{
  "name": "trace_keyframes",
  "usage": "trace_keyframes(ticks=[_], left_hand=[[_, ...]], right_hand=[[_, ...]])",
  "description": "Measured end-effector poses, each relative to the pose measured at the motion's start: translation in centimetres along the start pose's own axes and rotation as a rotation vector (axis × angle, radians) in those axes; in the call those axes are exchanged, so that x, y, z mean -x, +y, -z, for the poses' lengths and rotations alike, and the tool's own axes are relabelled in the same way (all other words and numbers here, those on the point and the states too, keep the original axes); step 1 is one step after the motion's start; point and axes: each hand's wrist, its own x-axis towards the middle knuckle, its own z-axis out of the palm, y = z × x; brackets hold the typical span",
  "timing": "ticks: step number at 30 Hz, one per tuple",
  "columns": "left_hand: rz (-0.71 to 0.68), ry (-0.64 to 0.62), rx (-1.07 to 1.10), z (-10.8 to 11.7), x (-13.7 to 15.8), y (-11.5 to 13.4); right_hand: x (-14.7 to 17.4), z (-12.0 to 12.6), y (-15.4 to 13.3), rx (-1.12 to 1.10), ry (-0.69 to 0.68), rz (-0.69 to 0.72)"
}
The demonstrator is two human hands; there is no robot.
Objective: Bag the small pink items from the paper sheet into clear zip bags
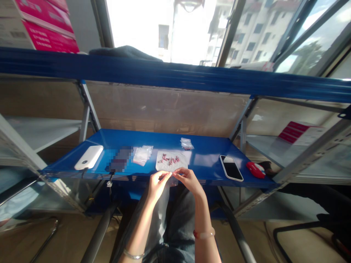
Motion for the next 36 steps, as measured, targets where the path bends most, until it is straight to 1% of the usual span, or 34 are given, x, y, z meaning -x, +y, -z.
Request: trace_keyframes(ticks=[7, 11, 17, 21, 26, 30, 33, 36], left_hand=[[0.035, -0.055, 0.057, 0.4, -0.2, 0.3], [0.015, -0.013, 0.043, 0.9, -0.4, -0.2], [-0.019, 0.039, 0.011, 1.0, -0.5, -0.4], [-0.054, 0.046, -0.024, 0.6, -0.3, -0.2], [-0.056, 0.039, -0.012, 0.2, -0.2, 0.0], [-0.048, -0.013, -0.011, 0.3, -0.2, 0.1], [-0.063, -0.033, -0.018, 0.3, -0.1, 0.2], [-0.072, -0.019, -0.027, 0.3, -0.1, 0.3]], right_hand=[[0.0, 0.2, 0.3, -0.033, 0.057, 0.023], [0.1, 0.5, 0.4, -0.084, 0.088, -0.010], [0.3, 0.2, -0.2, -0.134, 0.052, -0.053], [0.3, 0.0, -0.5, -0.119, 0.025, -0.072], [0.2, 0.2, 0.1, -0.096, 0.060, -0.020], [0.0, 0.5, 0.6, -0.042, 0.071, 0.031], [0.0, 0.5, 0.4, -0.019, 0.065, 0.036], [0.1, 0.3, -0.1, -0.025, 0.065, 0.019]])
